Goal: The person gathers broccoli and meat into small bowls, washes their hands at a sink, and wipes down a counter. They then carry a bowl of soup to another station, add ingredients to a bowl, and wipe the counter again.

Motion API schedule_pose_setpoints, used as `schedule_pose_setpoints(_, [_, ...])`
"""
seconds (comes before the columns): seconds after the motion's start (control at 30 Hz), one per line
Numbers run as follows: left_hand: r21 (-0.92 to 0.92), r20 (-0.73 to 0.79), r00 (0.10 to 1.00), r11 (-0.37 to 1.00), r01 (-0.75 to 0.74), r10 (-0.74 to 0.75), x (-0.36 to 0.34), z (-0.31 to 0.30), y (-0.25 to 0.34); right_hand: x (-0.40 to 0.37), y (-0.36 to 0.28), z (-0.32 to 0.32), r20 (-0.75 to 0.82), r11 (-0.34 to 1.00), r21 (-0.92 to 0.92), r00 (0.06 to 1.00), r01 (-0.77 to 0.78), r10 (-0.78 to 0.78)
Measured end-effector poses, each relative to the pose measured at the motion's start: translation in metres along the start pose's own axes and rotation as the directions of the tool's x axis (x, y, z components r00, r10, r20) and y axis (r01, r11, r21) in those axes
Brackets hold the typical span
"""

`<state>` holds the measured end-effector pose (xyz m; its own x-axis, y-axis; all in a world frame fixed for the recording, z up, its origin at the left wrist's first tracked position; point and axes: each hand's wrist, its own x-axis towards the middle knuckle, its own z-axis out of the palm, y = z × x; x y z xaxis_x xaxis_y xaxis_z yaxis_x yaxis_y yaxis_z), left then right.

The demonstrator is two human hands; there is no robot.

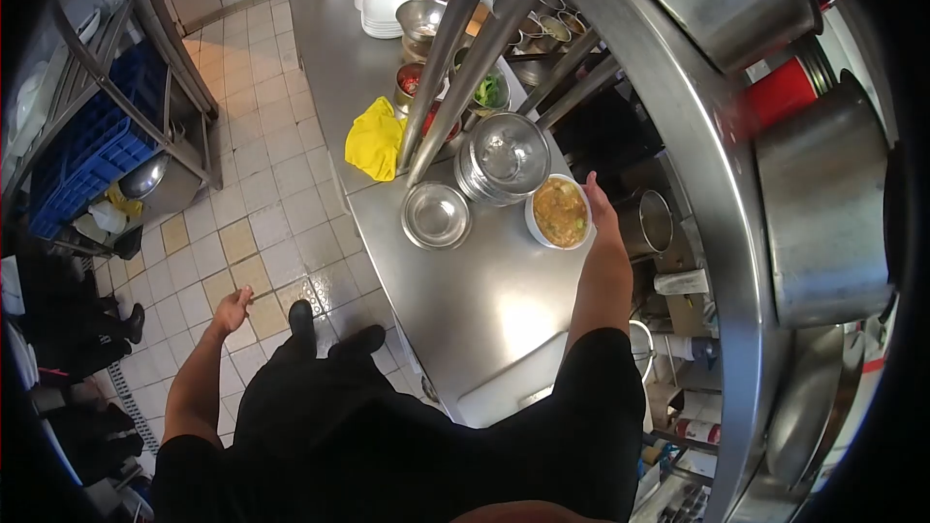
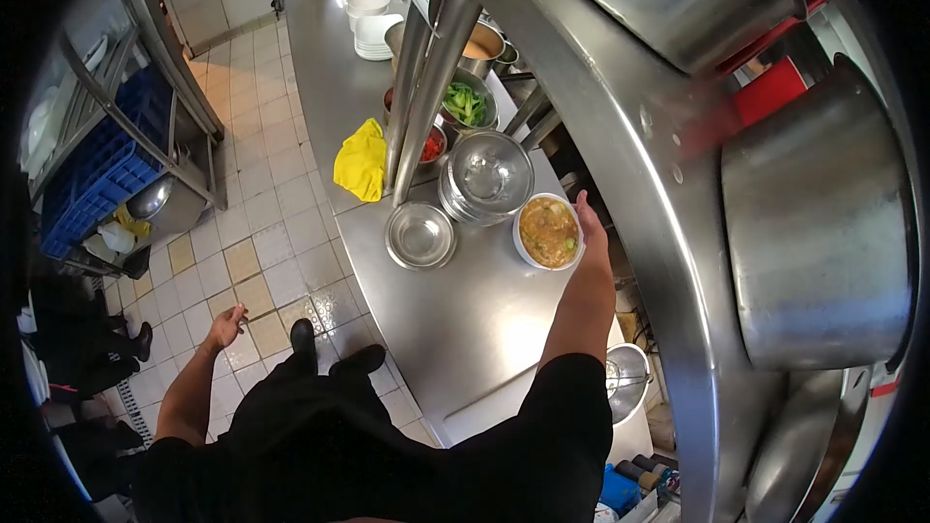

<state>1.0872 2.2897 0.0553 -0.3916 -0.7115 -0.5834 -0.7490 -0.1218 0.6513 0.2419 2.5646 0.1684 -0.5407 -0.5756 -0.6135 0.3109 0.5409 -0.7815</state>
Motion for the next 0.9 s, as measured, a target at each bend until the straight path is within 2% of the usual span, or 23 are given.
schedule_pose_setpoints(0.03, [0.014, 0.050, 0.998, 0.999, 0.030, -0.030, -0.008, 0.002, 0.016, 0.007, 0.004, -0.005, 0.000, 1.000, -0.015, 1.000, 0.011, -0.011])
schedule_pose_setpoints(0.1, [0.022, 0.113, 0.994, 1.000, -0.008, 0.005, -0.011, 0.008, 0.035, 0.016, 0.016, -0.015, -0.004, 0.999, -0.041, 1.000, 0.029, -0.029])
schedule_pose_setpoints(0.2, [0.028, 0.221, 0.975, 0.999, -0.039, 0.032, -0.013, 0.023, 0.061, -0.011, 0.018, 0.001, -0.098, 0.996, -0.081, 0.994, 0.042, -0.050])
schedule_pose_setpoints(0.3, [-0.016, 0.345, 0.931, 0.992, -0.122, 0.120, 0.005, 0.051, 0.080, -0.050, 0.015, 0.021, -0.165, 0.993, -0.082, 0.984, -0.086, 0.072])
schedule_pose_setpoints(0.4, [-0.080, 0.465, 0.861, 0.978, -0.192, 0.207, 0.011, 0.096, 0.123, -0.075, 0.023, 0.033, -0.251, 0.942, -0.275, 0.960, -0.192, 0.123])
schedule_pose_setpoints(0.43, [-0.108, 0.513, 0.820, 0.967, -0.232, 0.254, 0.007, 0.111, 0.142, -0.075, 0.037, 0.029, -0.191, 0.961, -0.231, 0.976, -0.152, 0.108])
schedule_pose_setpoints(0.53, [-0.249, 0.600, 0.701, 0.923, -0.295, 0.386, -0.006, 0.166, 0.208, -0.103, 0.064, 0.043, -0.201, 0.971, -0.197, 0.975, -0.133, 0.092])
schedule_pose_setpoints(0.6, [-0.284, 0.680, 0.607, 0.911, -0.299, 0.412, -0.008, 0.200, 0.244, -0.123, 0.083, 0.054, -0.182, 0.989, -0.108, 0.980, -0.103, 0.082])
schedule_pose_setpoints(0.67, [-0.295, 0.713, 0.595, 0.928, -0.227, 0.372, -0.014, 0.225, 0.281, -0.149, 0.105, 0.070, -0.200, 0.998, -0.029, 0.978, -0.058, 0.051])
schedule_pose_setpoints(0.73, [-0.253, 0.690, 0.617, 0.925, -0.285, 0.379, -0.002, 0.250, 0.299, -0.166, 0.133, 0.084, -0.260, 0.999, 0.031, 0.966, 0.019, -0.011])
schedule_pose_setpoints(0.83, [-0.339, 0.629, 0.691, 0.925, -0.170, 0.357, -0.003, 0.270, 0.325, -0.197, 0.169, 0.112, -0.330, 0.984, 0.113, 0.939, 0.140, -0.096])
schedule_pose_setpoints(0.9, [-0.362, 0.635, 0.684, 0.920, -0.147, 0.359, 0.001, 0.278, 0.335, -0.210, 0.197, 0.135, -0.376, 0.952, 0.219, 0.918, 0.216, -0.122])
